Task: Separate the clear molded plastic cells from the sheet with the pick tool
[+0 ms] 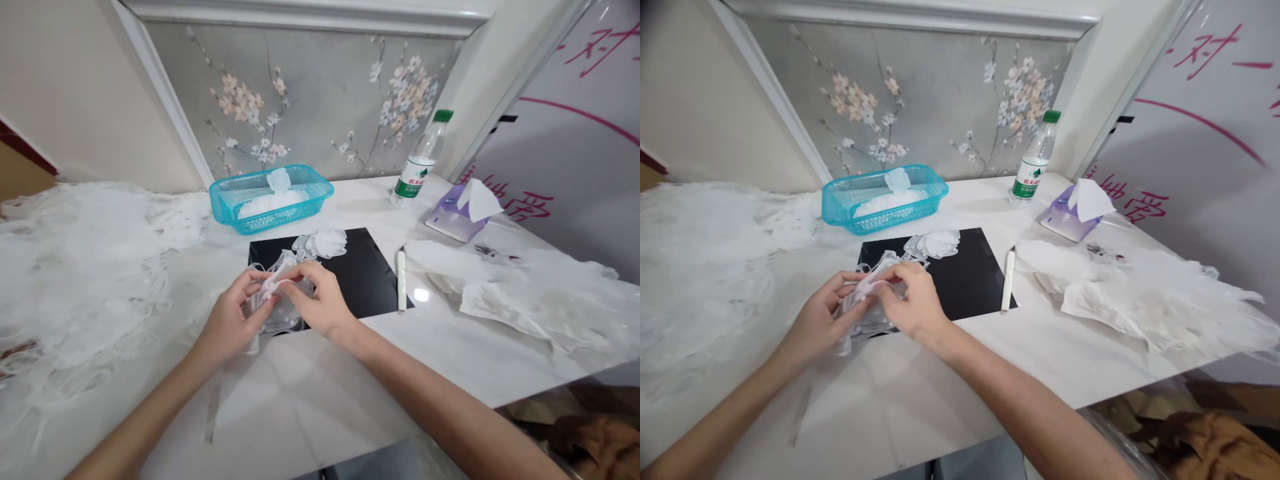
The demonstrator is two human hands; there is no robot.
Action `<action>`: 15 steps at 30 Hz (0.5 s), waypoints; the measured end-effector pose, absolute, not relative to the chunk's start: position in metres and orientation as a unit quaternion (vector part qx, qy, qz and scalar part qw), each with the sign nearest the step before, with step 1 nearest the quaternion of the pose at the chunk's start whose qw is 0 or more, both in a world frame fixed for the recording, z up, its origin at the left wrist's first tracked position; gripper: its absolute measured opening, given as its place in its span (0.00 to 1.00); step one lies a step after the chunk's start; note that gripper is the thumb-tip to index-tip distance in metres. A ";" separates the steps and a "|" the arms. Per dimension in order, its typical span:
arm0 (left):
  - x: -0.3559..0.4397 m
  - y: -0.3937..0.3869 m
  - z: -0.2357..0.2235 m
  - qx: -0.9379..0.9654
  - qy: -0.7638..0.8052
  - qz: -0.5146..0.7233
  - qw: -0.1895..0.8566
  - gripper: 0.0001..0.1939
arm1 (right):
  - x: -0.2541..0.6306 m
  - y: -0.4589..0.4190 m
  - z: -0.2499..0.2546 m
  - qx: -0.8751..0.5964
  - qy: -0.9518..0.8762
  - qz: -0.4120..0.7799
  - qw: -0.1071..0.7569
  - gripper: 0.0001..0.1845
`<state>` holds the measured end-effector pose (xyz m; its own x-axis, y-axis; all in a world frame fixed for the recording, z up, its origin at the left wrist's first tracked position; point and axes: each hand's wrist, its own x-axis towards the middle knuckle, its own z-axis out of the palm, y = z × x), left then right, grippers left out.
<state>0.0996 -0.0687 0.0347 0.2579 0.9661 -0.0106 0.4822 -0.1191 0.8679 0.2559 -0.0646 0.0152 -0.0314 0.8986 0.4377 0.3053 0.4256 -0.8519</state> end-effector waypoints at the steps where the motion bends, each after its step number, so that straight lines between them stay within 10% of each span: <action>1: 0.100 -0.070 0.035 0.681 0.534 0.296 0.404 0.19 | 0.258 -0.061 0.015 -0.466 -0.631 0.296 0.545 0.05; 8: 0.105 -0.078 0.030 0.709 0.534 0.207 0.411 0.18 | 0.327 -0.020 0.006 -0.559 -0.249 0.249 0.751 0.09; 15: 0.100 -0.078 0.036 0.763 0.456 0.147 0.434 0.10 | 0.359 -0.013 0.008 -0.599 -0.317 0.088 0.730 0.11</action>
